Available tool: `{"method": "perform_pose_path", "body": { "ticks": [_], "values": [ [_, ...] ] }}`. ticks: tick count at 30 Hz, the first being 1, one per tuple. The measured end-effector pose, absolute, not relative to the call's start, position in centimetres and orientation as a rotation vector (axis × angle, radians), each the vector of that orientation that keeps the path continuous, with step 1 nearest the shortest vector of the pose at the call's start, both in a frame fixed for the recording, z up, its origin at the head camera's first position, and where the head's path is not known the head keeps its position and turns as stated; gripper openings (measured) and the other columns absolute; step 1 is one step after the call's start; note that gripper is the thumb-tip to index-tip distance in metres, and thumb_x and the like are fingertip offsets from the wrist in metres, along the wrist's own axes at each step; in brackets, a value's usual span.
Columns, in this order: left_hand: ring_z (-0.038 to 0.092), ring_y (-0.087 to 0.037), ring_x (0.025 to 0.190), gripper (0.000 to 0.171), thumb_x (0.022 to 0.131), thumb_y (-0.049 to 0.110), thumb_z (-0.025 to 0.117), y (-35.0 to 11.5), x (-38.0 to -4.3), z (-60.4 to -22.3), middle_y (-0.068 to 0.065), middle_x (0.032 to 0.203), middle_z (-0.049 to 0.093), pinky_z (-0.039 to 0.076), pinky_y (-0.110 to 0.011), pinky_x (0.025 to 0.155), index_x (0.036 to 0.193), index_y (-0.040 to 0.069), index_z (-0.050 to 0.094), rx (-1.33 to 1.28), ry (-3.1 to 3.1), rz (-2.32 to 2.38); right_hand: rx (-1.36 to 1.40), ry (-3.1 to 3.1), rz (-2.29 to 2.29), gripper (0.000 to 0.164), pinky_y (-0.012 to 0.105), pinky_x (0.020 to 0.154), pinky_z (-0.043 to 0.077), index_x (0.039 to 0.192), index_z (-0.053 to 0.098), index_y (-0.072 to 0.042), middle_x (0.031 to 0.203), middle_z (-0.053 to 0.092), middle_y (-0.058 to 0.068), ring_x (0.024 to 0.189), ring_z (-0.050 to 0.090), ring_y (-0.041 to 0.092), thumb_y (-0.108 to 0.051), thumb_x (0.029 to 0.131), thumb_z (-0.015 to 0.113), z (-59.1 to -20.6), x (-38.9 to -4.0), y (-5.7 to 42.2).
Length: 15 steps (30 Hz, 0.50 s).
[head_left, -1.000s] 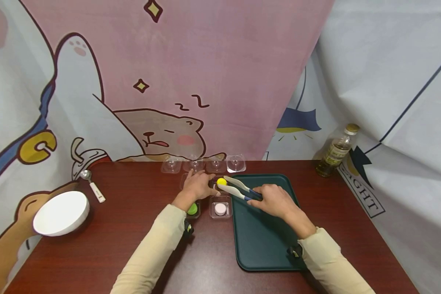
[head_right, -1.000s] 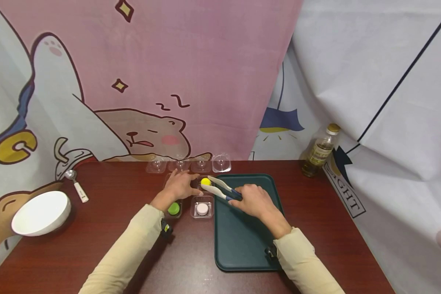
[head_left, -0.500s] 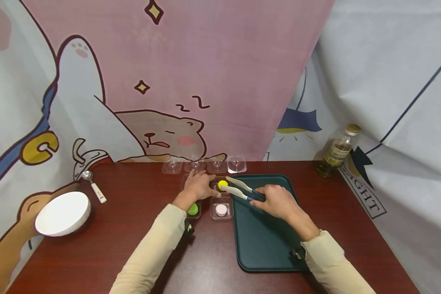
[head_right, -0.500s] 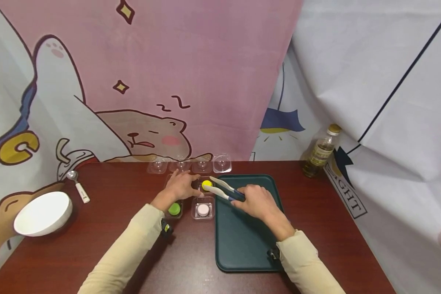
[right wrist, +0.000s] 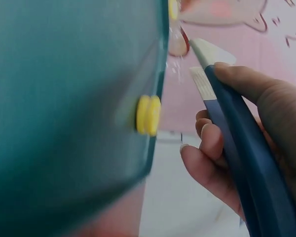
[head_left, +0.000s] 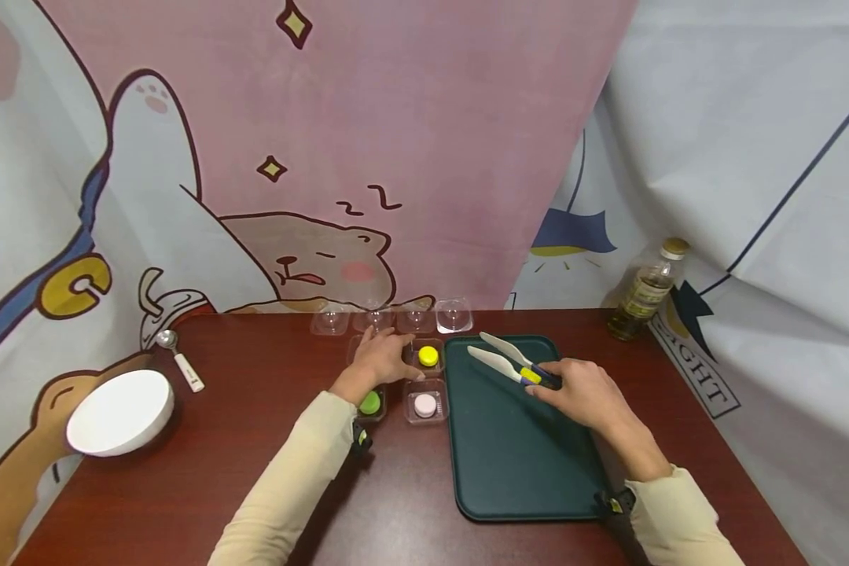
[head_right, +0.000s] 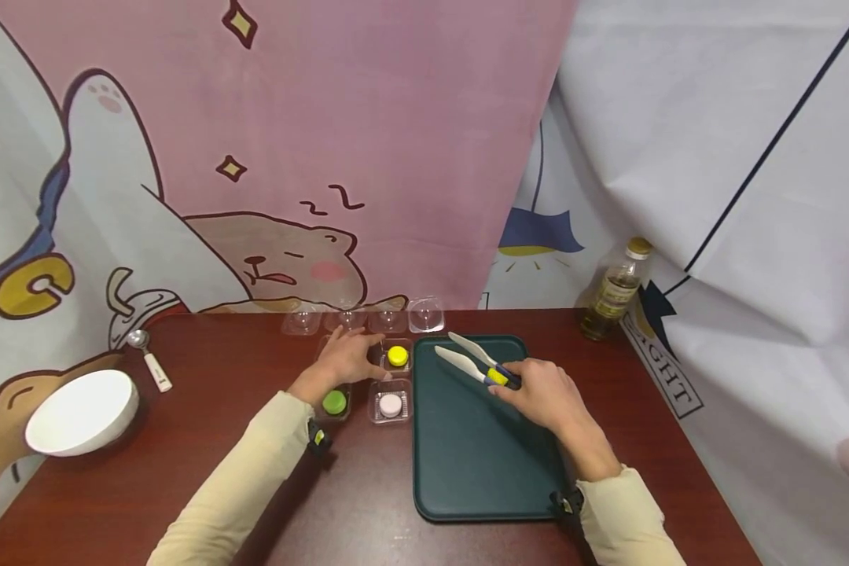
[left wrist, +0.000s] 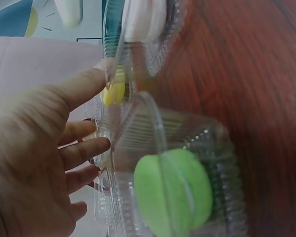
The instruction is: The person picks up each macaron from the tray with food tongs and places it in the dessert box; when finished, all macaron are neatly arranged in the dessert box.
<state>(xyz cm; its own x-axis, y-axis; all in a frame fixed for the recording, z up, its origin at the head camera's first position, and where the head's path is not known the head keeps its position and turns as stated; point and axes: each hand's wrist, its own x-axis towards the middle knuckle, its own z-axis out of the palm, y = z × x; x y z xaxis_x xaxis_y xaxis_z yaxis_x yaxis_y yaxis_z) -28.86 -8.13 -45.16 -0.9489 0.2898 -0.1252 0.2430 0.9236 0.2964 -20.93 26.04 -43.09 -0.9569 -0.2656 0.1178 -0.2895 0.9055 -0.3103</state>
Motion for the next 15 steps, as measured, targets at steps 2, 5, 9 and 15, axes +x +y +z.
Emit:
{"method": "perform_pose_path", "body": {
  "ticks": [2,5,9,15],
  "values": [
    [0.032,-0.028,0.153,0.089,0.08,0.055,0.081,-8.3,-28.9,-45.2,-0.005,0.152,0.054,0.01,-0.052,0.128,0.154,0.022,0.045,0.43,2.904,0.444,0.406,-2.984,0.486,0.047,0.027,0.052,0.037,0.12,0.074,-0.005,0.081,0.068,0.002,0.061,0.048,0.011,-0.038,0.087,0.079,-42.9,-20.6,27.0],
    [0.031,-0.028,0.153,0.088,0.081,0.054,0.08,-8.9,-28.8,-44.9,-0.006,0.154,0.053,0.012,-0.051,0.129,0.155,0.023,0.044,0.464,2.903,0.48,0.382,-2.97,0.479,0.047,0.027,0.052,0.036,0.121,0.074,-0.004,0.081,0.067,0.002,0.061,0.047,0.012,-0.037,0.087,0.079,-42.6,-20.2,28.1],
    [0.034,-0.031,0.152,0.086,0.082,0.052,0.08,-10.2,-28.4,-44.2,-0.007,0.154,0.052,0.015,-0.053,0.128,0.154,0.021,0.045,0.502,2.937,0.518,0.347,-2.991,0.512,0.048,0.027,0.049,0.033,0.122,0.073,-0.005,0.071,0.057,-0.002,0.059,0.045,0.011,-0.039,0.088,0.078,-42.8,-19.6,29.3],
    [0.035,-0.037,0.151,0.088,0.083,0.049,0.08,-13.9,-27.8,-43.5,-0.014,0.157,0.047,0.027,-0.058,0.122,0.155,0.015,0.043,0.457,2.975,0.642,0.312,-3.013,0.506,0.051,0.026,0.05,0.031,0.121,0.074,-0.007,0.067,0.054,-0.005,0.057,0.043,0.01,-0.045,0.087,0.078,-43.4,-18.6,30.7]
  ]
}}
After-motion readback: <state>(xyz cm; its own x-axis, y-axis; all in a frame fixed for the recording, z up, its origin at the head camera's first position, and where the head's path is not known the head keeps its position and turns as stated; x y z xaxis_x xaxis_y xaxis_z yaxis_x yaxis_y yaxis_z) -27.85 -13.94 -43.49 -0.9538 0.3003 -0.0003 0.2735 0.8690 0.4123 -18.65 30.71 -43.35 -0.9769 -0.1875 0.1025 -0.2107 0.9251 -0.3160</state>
